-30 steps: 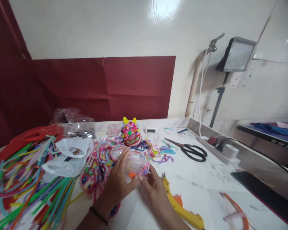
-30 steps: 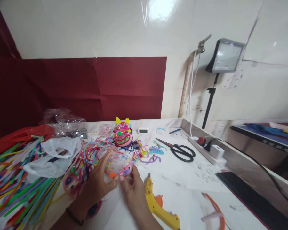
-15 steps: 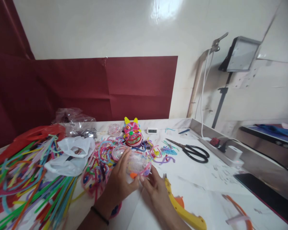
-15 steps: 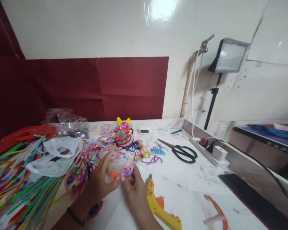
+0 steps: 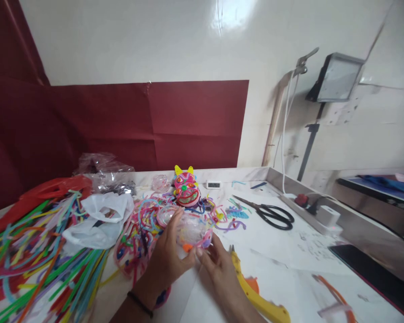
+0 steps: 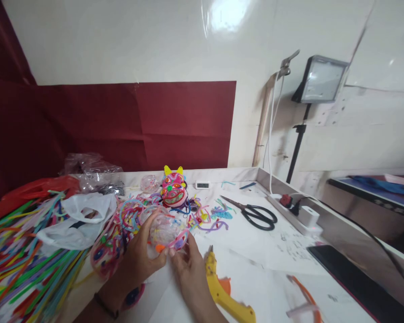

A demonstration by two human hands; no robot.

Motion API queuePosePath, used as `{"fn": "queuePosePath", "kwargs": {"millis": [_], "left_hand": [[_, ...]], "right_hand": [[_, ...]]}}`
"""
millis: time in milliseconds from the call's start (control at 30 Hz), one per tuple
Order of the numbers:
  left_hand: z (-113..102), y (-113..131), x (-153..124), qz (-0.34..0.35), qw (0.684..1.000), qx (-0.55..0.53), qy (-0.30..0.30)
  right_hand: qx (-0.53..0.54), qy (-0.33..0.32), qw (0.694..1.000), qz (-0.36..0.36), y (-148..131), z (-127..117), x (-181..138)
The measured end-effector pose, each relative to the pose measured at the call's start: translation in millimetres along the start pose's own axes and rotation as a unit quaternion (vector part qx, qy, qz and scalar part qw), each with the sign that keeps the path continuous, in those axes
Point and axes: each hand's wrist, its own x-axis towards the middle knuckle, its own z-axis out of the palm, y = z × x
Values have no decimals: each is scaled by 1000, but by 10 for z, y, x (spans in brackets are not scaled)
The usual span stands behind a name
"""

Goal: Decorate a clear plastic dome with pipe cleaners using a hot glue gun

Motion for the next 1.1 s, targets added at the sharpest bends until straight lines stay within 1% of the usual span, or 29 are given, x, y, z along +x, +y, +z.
{"fn": "queuePosePath", "kwargs": {"millis": [200, 400, 600, 900, 1100], "left_hand": [[-6, 2, 0, 13, 1000, -9, 10], [-17, 7, 8, 1, 1000, -7, 6], [-7, -5, 4, 9, 1000, -1, 9], [-9, -2, -1, 5, 1000, 7, 5], [1, -19, -1, 6, 1000, 8, 6]], "right_hand": [[-2, 7, 1000, 4, -26, 17, 7], [-2, -1, 1000, 3, -30, 18, 7], [-5, -3, 1000, 13, -3, 3, 2], [-12, 10, 1000, 25, -20, 9, -3], [-21, 15, 999, 27, 33, -1, 4]]}}
